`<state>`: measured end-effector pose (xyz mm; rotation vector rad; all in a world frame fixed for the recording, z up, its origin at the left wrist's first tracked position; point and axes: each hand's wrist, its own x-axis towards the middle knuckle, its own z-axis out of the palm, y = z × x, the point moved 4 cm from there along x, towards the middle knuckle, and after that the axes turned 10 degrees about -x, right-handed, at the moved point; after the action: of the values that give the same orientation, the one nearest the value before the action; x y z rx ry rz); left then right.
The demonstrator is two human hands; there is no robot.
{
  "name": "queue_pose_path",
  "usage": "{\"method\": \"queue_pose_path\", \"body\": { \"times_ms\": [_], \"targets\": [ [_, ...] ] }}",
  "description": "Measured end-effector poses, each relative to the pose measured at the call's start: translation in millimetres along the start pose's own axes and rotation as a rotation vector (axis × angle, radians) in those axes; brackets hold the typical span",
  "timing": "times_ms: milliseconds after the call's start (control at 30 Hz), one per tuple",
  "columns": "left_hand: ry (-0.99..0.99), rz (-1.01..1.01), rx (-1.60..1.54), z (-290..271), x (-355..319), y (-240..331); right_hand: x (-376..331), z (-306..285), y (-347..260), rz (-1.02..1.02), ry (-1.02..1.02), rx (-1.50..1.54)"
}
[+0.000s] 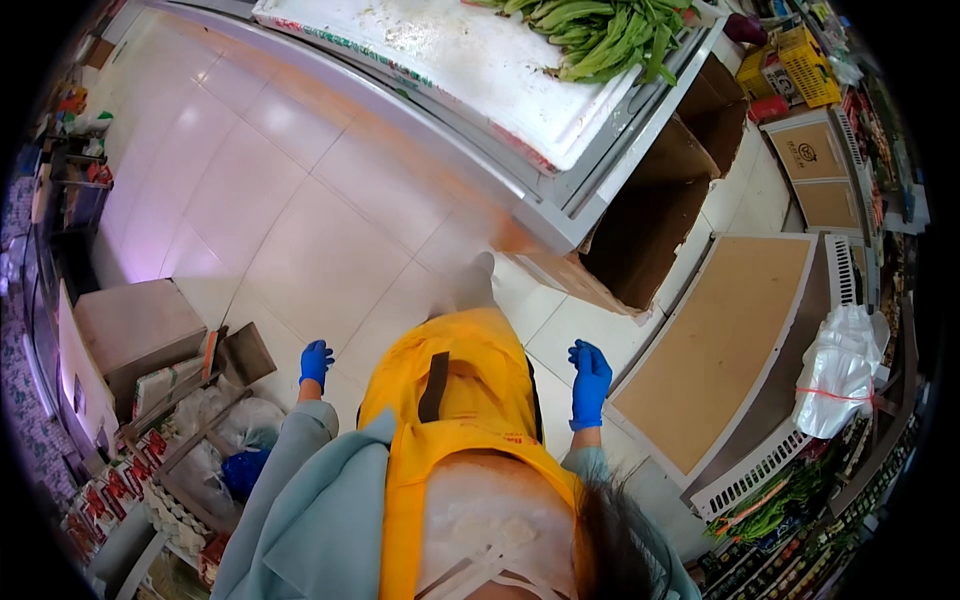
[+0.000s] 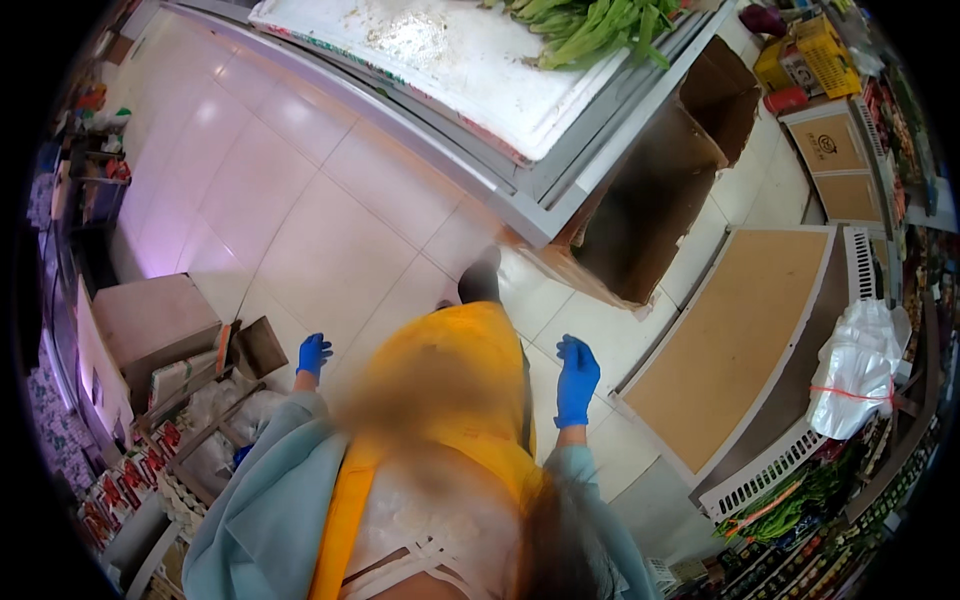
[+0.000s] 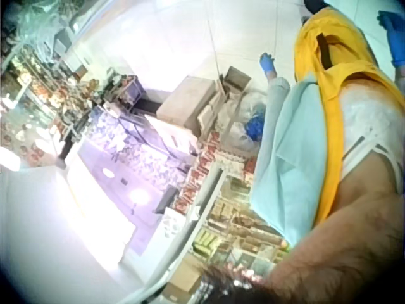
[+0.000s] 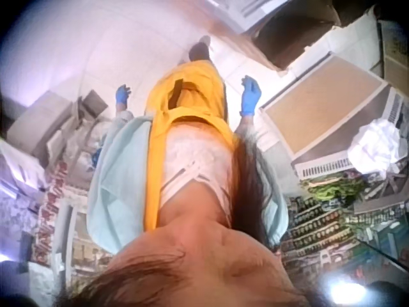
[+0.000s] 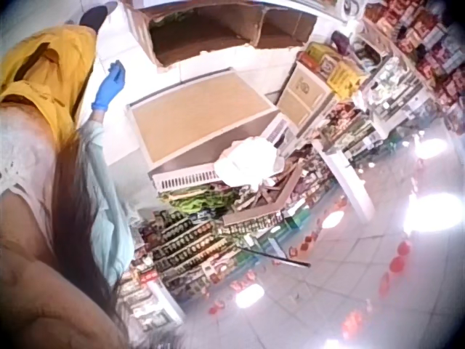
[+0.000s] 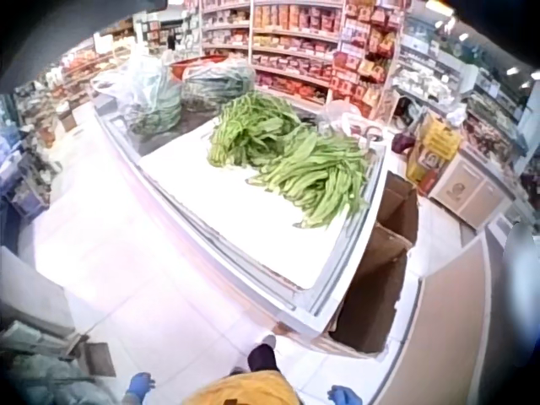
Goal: The person walks to a refrigerated display and sorts leafy green vegetables by hand. They pick up bunches, remove damaged leaves, and place the cleaned greens into a cardboard box while discarding trimmings.
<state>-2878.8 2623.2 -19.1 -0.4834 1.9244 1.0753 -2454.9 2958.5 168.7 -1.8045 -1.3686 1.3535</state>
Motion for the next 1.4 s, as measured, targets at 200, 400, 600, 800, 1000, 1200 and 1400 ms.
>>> {"method": "queue_pose_path", "body": {
  "times_ms": [200, 400, 600, 800, 1000, 1200, 1400],
  "targets": [
    [-0.164, 0.133, 0.004, 37, -13, 11, -14, 13, -13, -0.066, -0.057, -0.046],
    [-0.087, -0.004, 0.04, 4, -30, -38, -10, 26, -12, -0.058, -0.094, -0.11],
    [-0.007, -0.137, -0.051, -54, -28, -82, -3, 33, -25, -0.104, -0.115, -0.046],
    [0.01, -0.029, -0.076, -42, -33, -80, -3, 36, -22, -0.105, -0.148, -0.052],
    [-0.036, 0.182, -0.118, -3, -16, -25, 14, 33, -26, -0.176, -0.127, -0.058],
    [-0.046, 0.837, -0.231, 99, -119, 232, 47, 27, -94, -0.337, -0.039, 0.039],
    [-0.213, 1.264, -0.07, 191, -184, 424, 85, 49, -203, -0.675, 0.025, -0.095]
  ]
}}
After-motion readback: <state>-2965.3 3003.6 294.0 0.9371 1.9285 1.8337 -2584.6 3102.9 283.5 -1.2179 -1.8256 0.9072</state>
